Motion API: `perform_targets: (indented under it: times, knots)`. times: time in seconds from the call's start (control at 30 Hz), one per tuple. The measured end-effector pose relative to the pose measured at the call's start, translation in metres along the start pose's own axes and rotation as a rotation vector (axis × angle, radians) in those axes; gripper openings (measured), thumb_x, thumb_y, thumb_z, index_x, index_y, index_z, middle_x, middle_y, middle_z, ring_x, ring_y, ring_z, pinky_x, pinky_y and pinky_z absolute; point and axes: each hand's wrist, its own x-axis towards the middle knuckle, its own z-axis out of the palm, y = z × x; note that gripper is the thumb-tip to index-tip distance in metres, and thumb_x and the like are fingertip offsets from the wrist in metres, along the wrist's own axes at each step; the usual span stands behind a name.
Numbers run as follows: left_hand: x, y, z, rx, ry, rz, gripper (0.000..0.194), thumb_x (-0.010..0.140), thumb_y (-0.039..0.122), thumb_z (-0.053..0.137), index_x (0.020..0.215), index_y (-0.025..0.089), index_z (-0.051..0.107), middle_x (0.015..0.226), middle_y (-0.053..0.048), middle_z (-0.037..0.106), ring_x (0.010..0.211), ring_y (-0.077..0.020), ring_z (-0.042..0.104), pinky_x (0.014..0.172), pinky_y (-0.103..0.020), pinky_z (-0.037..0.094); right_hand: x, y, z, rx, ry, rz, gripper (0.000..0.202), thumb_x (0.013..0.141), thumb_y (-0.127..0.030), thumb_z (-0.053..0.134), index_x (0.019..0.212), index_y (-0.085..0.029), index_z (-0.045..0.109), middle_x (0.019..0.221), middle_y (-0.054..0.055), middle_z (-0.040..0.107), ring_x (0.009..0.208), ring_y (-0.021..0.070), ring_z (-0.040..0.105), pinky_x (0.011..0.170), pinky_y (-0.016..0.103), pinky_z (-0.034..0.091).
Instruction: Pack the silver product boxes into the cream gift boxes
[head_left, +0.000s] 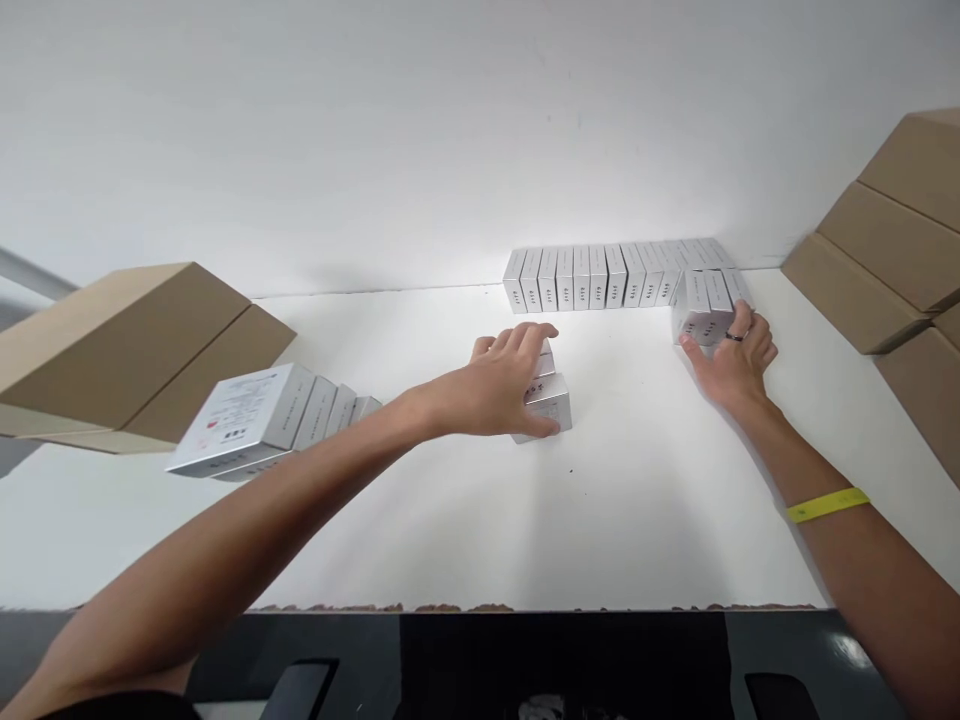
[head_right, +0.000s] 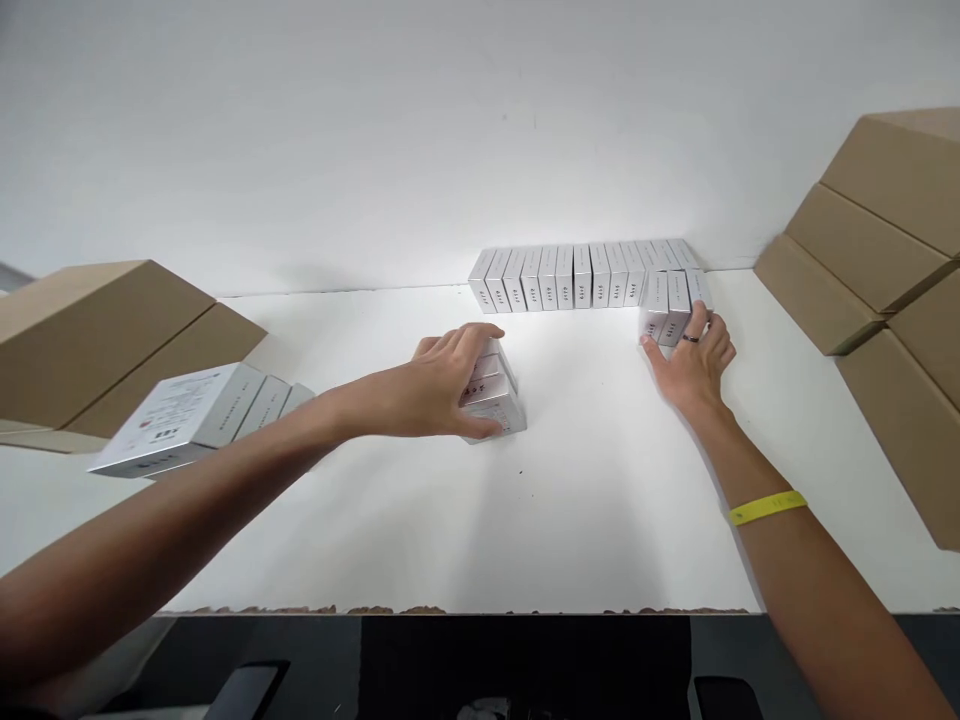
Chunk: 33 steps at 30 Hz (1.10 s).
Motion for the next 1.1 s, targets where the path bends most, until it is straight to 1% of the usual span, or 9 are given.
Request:
perform_targets:
  times: [0.1, 0.2, 0.3, 0.43, 0.57, 0.63, 0.87, 1.03, 1.1]
  knots:
    - [-0.019, -0.018, 0.006, -0.042, 0.191, 0.130, 0.103, 0.068, 0.057, 0.092, 0.149, 0.026, 0.035, 0.155, -0.018, 0.045, 0.140, -0.0475, 0.049, 0.117, -0.073, 0.045, -0.001, -0.002, -0.003, 0.021, 0.003, 0.000, 0.091, 0.089, -0.069, 0.056, 0.161, -0.023, 0.022, 0.159, 0.025, 0.029, 0.153, 0.0464, 0.028, 0.125, 0.073, 0.018]
    - [-0.033, -0.040, 0.022, -0.148, 0.271, 0.113, 0.112, 0.070, 0.062, 0.093, 0.152, 0.029, 0.025, 0.159, -0.020, 0.037, 0.144, -0.0478, 0.048, 0.116, -0.072, 0.048, -0.003, -0.006, -0.008, 0.023, 0.006, 0.006, 0.090, 0.091, -0.065, 0.060, 0.159, -0.019, 0.025, 0.160, 0.028, 0.029, 0.153, 0.0479, 0.027, 0.125, 0.072, 0.018]
    - [-0.036, -0.061, 0.052, -0.297, 0.321, 0.087, 0.125, 0.067, 0.066, 0.095, 0.154, 0.030, 0.014, 0.164, -0.023, 0.023, 0.154, -0.0519, 0.037, 0.117, -0.075, 0.048, -0.005, -0.011, -0.014, -0.021, 0.057, -0.045, 0.089, 0.094, -0.066, 0.059, 0.161, -0.018, 0.025, 0.164, 0.029, 0.022, 0.155, 0.0481, 0.022, 0.124, 0.072, 0.020]
    - [-0.028, -0.080, 0.098, -0.481, 0.379, 0.142, 0.127, 0.071, 0.061, 0.096, 0.160, 0.035, 0.009, 0.174, -0.024, 0.002, 0.161, -0.0511, 0.027, 0.119, -0.075, 0.048, -0.007, -0.017, -0.021, -0.155, 0.080, -0.245, 0.083, 0.098, -0.064, 0.061, 0.164, -0.025, 0.030, 0.173, 0.023, 0.008, 0.161, 0.0467, 0.014, 0.125, 0.074, 0.019]
    - [-0.019, -0.086, 0.123, -0.455, 0.518, 0.264, 0.137, 0.074, 0.056, 0.097, 0.166, 0.038, -0.003, 0.177, -0.021, -0.015, 0.168, -0.0501, -0.001, 0.125, -0.077, 0.039, -0.008, -0.024, -0.025, -0.219, 0.024, -0.322, 0.067, 0.101, -0.058, 0.060, 0.158, -0.026, 0.044, 0.176, 0.019, 0.011, 0.162, 0.0480, 0.011, 0.123, 0.076, 0.020]
    - [-0.018, -0.084, 0.127, -0.370, 0.633, 0.314, 0.133, 0.078, 0.053, 0.095, 0.167, 0.037, -0.003, 0.178, -0.021, -0.013, 0.169, -0.0481, -0.007, 0.127, -0.078, 0.034, -0.009, -0.026, -0.026, -0.234, 0.016, -0.332, 0.061, 0.105, -0.057, 0.055, 0.157, -0.028, 0.045, 0.177, 0.018, 0.014, 0.162, 0.0460, 0.012, 0.123, 0.075, 0.020]
    - [-0.034, -0.071, 0.116, 0.110, 0.892, 0.342, 0.072, 0.089, 0.037, 0.088, 0.149, 0.032, 0.049, 0.179, -0.017, 0.020, 0.166, -0.0501, 0.014, 0.126, -0.077, 0.027, -0.008, -0.019, -0.016, -0.263, 0.074, -0.322, 0.063, 0.098, -0.054, 0.065, 0.152, -0.027, 0.047, 0.172, 0.018, 0.019, 0.155, 0.0434, 0.018, 0.125, 0.068, 0.017]
    - [-0.058, -0.059, 0.103, 0.373, 0.909, 0.361, 0.060, 0.092, 0.036, 0.086, 0.143, 0.034, 0.056, 0.185, -0.007, 0.003, 0.169, -0.0443, 0.008, 0.122, -0.064, 0.033, -0.008, -0.017, -0.016, -0.225, 0.082, -0.339, 0.060, 0.099, -0.057, 0.062, 0.151, -0.031, 0.045, 0.171, 0.019, 0.020, 0.154, 0.0426, 0.020, 0.124, 0.067, 0.017]
    - [-0.068, -0.056, 0.104, 0.399, 0.927, 0.415, 0.057, 0.091, 0.040, 0.087, 0.140, 0.036, 0.059, 0.184, -0.006, 0.011, 0.168, -0.0438, 0.011, 0.119, -0.062, 0.033, -0.007, -0.016, -0.015, -0.221, 0.087, -0.339, 0.061, 0.098, -0.057, 0.062, 0.151, -0.032, 0.044, 0.171, 0.018, 0.020, 0.153, 0.0424, 0.020, 0.124, 0.068, 0.018]
